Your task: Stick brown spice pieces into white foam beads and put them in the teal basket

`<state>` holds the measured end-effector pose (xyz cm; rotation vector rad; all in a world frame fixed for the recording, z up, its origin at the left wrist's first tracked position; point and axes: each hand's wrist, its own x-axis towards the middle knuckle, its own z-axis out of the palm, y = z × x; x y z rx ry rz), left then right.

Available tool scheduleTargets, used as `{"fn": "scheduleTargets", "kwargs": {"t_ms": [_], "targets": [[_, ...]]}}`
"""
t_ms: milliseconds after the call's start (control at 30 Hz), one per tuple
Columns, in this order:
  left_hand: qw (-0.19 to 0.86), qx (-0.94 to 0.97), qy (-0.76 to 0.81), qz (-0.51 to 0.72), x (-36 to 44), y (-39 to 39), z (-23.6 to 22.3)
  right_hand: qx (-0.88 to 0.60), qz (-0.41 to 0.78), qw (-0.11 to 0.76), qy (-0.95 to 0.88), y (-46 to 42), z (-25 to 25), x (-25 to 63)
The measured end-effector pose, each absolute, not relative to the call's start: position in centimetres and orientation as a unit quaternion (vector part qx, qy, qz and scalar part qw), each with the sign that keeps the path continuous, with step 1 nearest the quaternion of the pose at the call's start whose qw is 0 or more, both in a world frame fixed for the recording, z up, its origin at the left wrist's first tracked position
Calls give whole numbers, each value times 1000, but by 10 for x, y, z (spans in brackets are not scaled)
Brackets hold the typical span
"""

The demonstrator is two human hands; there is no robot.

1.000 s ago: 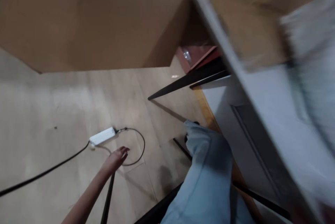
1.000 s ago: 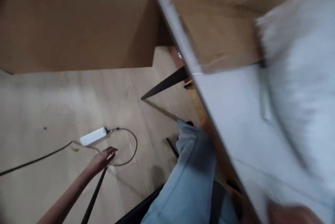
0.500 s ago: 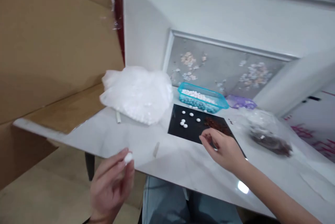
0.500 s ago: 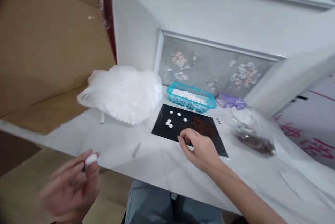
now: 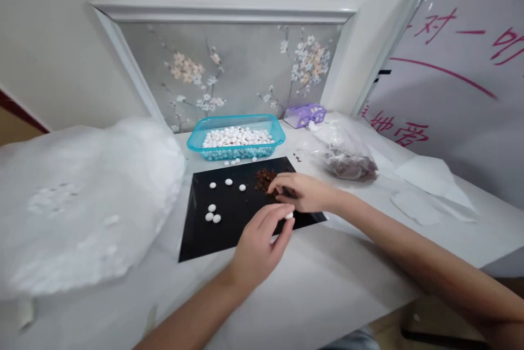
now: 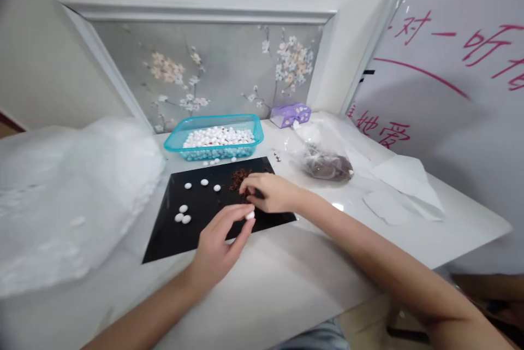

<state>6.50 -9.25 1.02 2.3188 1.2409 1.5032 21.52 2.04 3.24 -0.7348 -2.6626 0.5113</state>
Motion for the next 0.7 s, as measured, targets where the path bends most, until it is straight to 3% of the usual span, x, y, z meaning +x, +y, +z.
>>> {"fn": "scheduleTargets", "kwargs": {"t_ms": [300,567,700], "targets": [[203,682,525,467,53,-85,16,-256,259,175,-915,7,13,213],[359,488,603,519,48,-76,11,-352,414,326,-773,-6,3,208],[389,444,599,541,48,-71,8,-344,421,402,-737,-14,-3,201]]}}
